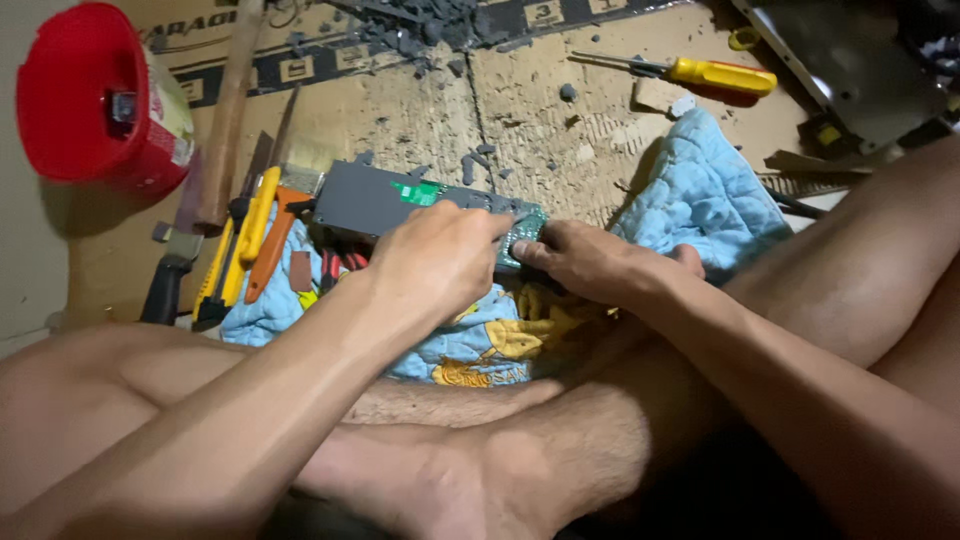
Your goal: The person sits on the floor and uses a brush to clean debris off a green circuit board. They then use a screwdriver to scrape the surface of the board, removing more residue.
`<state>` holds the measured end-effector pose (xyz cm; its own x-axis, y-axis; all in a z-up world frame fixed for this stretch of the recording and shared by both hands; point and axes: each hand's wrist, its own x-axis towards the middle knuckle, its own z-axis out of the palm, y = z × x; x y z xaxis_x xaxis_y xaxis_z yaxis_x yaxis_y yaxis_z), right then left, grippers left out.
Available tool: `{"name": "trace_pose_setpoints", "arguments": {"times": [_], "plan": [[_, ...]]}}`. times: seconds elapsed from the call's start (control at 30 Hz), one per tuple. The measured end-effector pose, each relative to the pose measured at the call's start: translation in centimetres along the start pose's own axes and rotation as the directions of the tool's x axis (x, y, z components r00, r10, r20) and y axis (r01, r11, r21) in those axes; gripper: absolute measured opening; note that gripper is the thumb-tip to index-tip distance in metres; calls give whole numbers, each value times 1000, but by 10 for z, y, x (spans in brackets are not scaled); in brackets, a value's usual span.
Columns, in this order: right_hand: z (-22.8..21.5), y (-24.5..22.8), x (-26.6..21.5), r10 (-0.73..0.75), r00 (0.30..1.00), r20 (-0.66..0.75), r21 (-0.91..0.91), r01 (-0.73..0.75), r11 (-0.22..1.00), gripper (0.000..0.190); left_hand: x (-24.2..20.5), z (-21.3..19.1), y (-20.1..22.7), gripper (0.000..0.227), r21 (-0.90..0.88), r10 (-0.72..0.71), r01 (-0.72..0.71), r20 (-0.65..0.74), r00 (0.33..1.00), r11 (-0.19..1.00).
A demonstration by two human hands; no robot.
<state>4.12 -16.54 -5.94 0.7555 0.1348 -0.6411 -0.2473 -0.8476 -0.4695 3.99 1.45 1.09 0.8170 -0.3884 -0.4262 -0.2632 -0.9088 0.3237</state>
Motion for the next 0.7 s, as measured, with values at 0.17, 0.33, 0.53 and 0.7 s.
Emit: {"name": "trace_pose_setpoints", "arguments": {"times": [0.17, 0.33, 0.53, 0.7], "plan": [[0, 3, 6, -27, 999, 26, 9, 27, 1000, 63, -5, -7, -3, 38, 24, 88, -87, -15, 996, 996], [-8, -10, -9, -3, 1000, 1, 65, 3, 998, 57, 24, 35, -6, 40, -54, -22, 20, -32, 999, 998], [3, 6, 16, -53, 999, -14, 45, 53, 998, 49, 23, 53, 1, 31, -225, -82, 63, -74, 994, 972], [4, 3, 5, -40, 998, -44, 84, 44, 995, 56, 14, 46, 0, 33, 60, 3, 4, -113, 994, 998]]}}
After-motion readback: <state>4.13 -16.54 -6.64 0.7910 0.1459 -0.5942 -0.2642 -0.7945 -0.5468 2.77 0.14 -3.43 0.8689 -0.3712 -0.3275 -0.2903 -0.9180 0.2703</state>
